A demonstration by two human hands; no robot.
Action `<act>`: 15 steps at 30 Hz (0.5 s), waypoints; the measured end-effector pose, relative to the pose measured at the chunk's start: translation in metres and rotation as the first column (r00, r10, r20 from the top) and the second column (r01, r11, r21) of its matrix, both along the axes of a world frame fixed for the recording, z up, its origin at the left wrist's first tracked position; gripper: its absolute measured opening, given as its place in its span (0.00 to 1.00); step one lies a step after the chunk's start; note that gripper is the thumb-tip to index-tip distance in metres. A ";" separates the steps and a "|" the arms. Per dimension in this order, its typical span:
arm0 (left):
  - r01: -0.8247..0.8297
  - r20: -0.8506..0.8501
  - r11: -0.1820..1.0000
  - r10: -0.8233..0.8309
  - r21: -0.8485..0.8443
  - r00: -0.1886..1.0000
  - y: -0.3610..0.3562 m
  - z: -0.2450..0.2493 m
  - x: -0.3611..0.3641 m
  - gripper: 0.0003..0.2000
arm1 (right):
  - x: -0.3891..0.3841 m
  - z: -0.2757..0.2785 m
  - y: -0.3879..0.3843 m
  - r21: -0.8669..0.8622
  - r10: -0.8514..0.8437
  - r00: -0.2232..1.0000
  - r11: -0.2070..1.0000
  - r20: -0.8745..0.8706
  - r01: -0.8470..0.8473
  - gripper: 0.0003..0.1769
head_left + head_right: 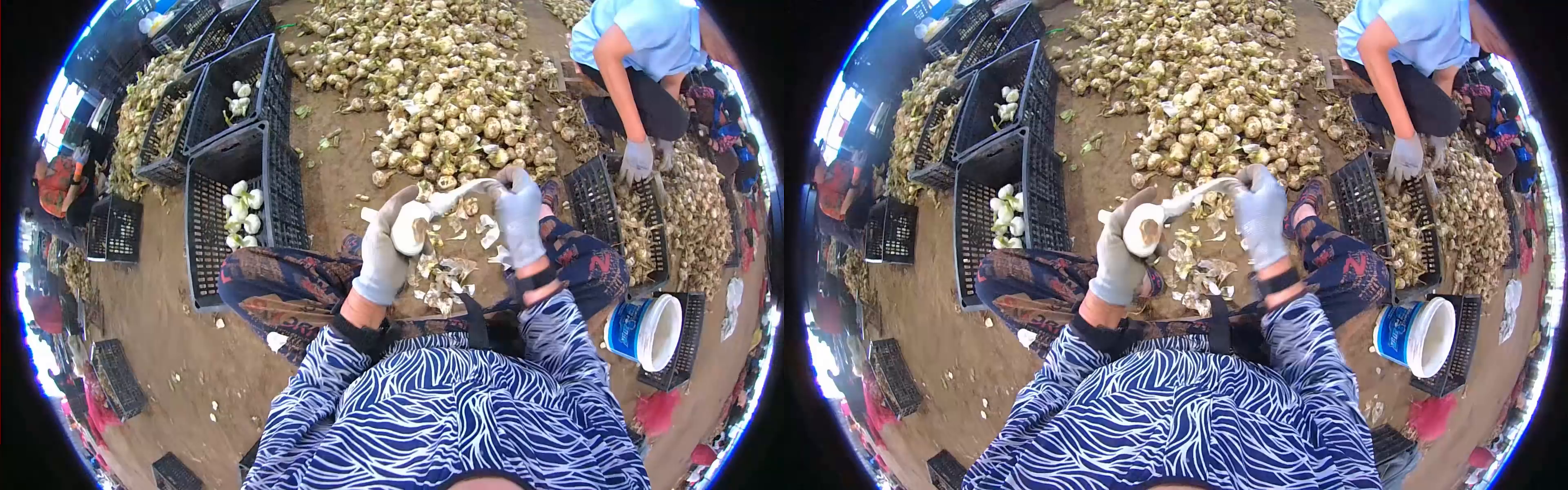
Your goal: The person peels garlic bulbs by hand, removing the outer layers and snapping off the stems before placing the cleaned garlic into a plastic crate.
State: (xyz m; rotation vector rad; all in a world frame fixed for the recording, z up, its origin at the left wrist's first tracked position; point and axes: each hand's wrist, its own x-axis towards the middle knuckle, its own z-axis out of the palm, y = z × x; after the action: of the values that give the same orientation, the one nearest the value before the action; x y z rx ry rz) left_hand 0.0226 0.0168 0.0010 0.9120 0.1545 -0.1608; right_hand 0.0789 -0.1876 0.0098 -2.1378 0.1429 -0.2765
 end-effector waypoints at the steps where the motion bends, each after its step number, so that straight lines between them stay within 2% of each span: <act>1: 0.014 0.048 1.000 -0.013 -0.023 0.999 0.000 0.007 -0.003 0.23 | 0.005 0.000 -0.013 -0.225 0.052 0.993 0.971 -0.109 -0.076 0.08; 2: 0.017 0.047 1.000 -0.016 -0.021 0.999 0.000 0.007 -0.001 0.23 | 0.006 -0.004 -0.018 -0.427 0.230 0.926 0.835 -0.299 -0.346 0.10; 3: -0.012 -0.045 0.996 0.008 -0.091 0.999 -0.001 0.006 0.002 0.24 | 0.006 -0.006 -0.018 -0.537 0.332 0.793 0.597 -0.511 -0.596 0.13; 4: -0.046 -0.138 0.986 0.024 -0.158 0.990 -0.002 0.004 0.005 0.24 | -0.006 0.016 -0.004 -0.471 0.292 0.681 0.541 -0.672 -0.697 0.23; 5: -0.044 -0.136 0.986 0.022 -0.158 0.990 0.006 0.002 0.009 0.24 | -0.014 0.025 0.001 -0.472 0.290 0.683 0.543 -0.670 -0.694 0.23; 7: 0.221 -0.131 0.859 -0.312 -0.461 0.941 0.027 -0.007 0.019 0.25 | -0.023 0.037 0.008 -0.362 0.527 0.821 0.737 -0.220 -0.571 0.26; 8: 0.181 -0.172 0.860 -0.294 -0.477 0.940 0.027 -0.015 0.020 0.25 | -0.026 0.045 0.017 -0.358 0.532 0.817 0.735 -0.222 -0.576 0.26; 9: 0.175 -0.178 0.864 -0.289 -0.473 0.941 0.024 -0.011 0.020 0.25 | -0.030 0.054 0.030 -0.220 0.589 0.804 0.777 -0.075 -0.590 0.25; 10: 0.076 -0.281 0.863 -0.244 -0.499 0.928 0.020 -0.003 0.019 0.24 | -0.032 0.060 0.041 -0.075 0.613 0.786 0.790 0.082 -0.608 0.25; 11: -0.026 -0.384 0.858 -0.202 -0.513 0.901 0.019 0.001 0.018 0.24 | -0.034 0.061 0.049 -0.065 0.614 0.785 0.789 0.084 -0.611 0.25; 12: 0.049 -0.288 0.859 -0.224 -0.509 0.931 0.021 -0.001 0.016 0.23 | -0.036 0.062 0.056 0.030 0.568 0.821 0.821 0.049 -0.570 0.25; 13: 0.044 -0.294 0.863 -0.219 -0.504 0.930 0.022 -0.002 0.015 0.23 | -0.037 0.061 0.061 0.120 0.524 0.852 0.845 0.007 -0.521 0.25; 14: 0.017 -0.324 0.846 -0.222 -0.533 0.920 0.023 -0.003 0.015 0.22 | -0.035 0.045 0.066 0.188 0.468 0.875 0.855 0.125 -0.484 0.25; 15: -0.013 -0.352 0.827 -0.225 -0.562 0.909 0.023 -0.002 0.016 0.22 | -0.036 0.043 0.068 0.189 0.473 0.872 0.852 0.125 -0.489 0.25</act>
State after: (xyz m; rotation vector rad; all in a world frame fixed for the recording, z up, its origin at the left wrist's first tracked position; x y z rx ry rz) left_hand 0.0382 0.0400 -0.0009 0.2874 0.4206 -0.4799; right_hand 0.0432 -0.1192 0.0528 -1.8688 -0.3912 -0.0388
